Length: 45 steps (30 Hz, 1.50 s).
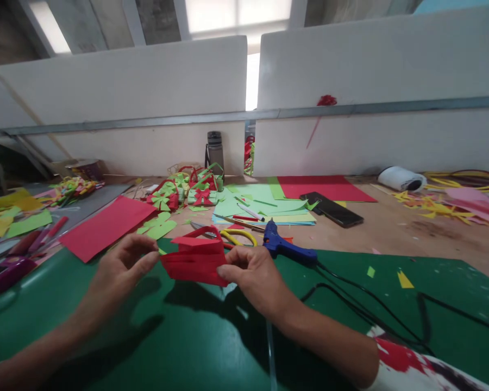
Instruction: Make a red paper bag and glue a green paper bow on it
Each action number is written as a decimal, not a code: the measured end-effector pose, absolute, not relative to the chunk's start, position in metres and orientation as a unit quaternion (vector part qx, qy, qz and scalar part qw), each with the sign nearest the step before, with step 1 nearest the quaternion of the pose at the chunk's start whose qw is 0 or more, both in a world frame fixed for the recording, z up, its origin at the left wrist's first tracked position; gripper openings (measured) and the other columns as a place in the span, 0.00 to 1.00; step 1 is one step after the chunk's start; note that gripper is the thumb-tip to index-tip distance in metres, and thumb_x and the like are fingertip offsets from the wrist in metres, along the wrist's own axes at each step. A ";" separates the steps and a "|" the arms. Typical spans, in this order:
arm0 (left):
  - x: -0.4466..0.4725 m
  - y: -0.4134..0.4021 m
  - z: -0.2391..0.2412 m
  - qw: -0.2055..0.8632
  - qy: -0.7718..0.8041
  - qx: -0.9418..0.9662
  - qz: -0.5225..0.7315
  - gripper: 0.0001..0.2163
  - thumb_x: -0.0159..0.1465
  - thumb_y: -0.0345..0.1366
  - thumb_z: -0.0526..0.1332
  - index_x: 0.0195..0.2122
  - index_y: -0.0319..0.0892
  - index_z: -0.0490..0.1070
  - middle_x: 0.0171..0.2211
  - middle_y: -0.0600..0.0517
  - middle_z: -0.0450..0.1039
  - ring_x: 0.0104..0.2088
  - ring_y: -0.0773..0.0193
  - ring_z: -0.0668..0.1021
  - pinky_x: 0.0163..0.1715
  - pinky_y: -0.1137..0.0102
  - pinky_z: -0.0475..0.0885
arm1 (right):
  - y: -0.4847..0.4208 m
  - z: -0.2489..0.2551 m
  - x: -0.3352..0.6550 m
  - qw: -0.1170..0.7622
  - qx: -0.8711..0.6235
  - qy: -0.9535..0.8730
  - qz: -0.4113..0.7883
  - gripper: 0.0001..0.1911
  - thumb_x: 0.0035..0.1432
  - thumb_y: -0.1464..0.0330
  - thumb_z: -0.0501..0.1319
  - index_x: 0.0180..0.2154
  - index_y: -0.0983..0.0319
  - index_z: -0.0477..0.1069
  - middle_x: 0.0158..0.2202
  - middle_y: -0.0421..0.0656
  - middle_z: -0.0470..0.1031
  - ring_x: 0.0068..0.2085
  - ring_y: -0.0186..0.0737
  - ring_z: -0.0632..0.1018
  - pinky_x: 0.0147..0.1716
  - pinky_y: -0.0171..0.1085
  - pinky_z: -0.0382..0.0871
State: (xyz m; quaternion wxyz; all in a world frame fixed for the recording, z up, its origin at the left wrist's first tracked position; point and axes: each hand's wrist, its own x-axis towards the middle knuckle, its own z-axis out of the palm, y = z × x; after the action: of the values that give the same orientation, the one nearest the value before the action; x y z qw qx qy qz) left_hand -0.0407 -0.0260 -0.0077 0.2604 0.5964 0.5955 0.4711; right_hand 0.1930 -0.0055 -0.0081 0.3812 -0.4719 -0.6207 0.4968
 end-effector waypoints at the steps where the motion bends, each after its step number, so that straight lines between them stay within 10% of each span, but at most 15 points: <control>1: -0.042 -0.023 -0.011 0.349 0.602 0.562 0.447 0.14 0.56 0.44 0.62 0.35 0.39 0.66 0.28 0.53 0.69 0.26 0.67 0.72 0.24 0.73 0.68 | -0.003 -0.009 0.194 0.386 -0.471 -0.611 0.507 0.08 0.43 0.67 0.63 0.20 0.63 0.68 0.19 0.36 0.67 0.23 0.31 0.65 0.25 0.32 0.59; 8: -0.031 -0.014 -0.026 0.686 0.366 0.495 0.387 0.22 0.48 0.37 0.68 0.45 0.37 0.71 0.37 0.47 0.75 0.36 0.64 0.75 0.30 0.75 0.70 | 0.007 -0.018 0.199 0.393 -0.436 -0.591 0.553 0.10 0.43 0.63 0.65 0.22 0.63 0.67 0.22 0.38 0.70 0.26 0.33 0.67 0.27 0.33 0.62; 32: -0.014 -0.005 -0.034 0.696 0.376 0.425 0.440 0.19 0.58 0.39 0.64 0.48 0.37 0.72 0.43 0.42 0.76 0.39 0.58 0.79 0.33 0.71 0.75 | 0.012 -0.023 0.193 0.430 -0.501 -0.616 0.429 0.12 0.43 0.67 0.63 0.33 0.60 0.66 0.29 0.38 0.70 0.30 0.36 0.72 0.29 0.35 0.68; 45: -0.024 -0.010 -0.023 0.546 0.481 0.561 0.395 0.17 0.55 0.38 0.64 0.45 0.39 0.70 0.41 0.47 0.76 0.40 0.58 0.77 0.39 0.66 0.72 | -0.001 -0.019 0.195 0.356 -0.504 -0.690 0.377 0.04 0.47 0.68 0.62 0.23 0.62 0.70 0.24 0.39 0.73 0.29 0.37 0.72 0.28 0.34 0.63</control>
State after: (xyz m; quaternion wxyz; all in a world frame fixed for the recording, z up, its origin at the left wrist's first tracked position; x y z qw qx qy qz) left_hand -0.0242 -0.0104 -0.0235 0.5462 0.5608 0.4811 0.3946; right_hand 0.1946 -0.0011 -0.0192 0.3563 -0.5043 -0.6902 0.3774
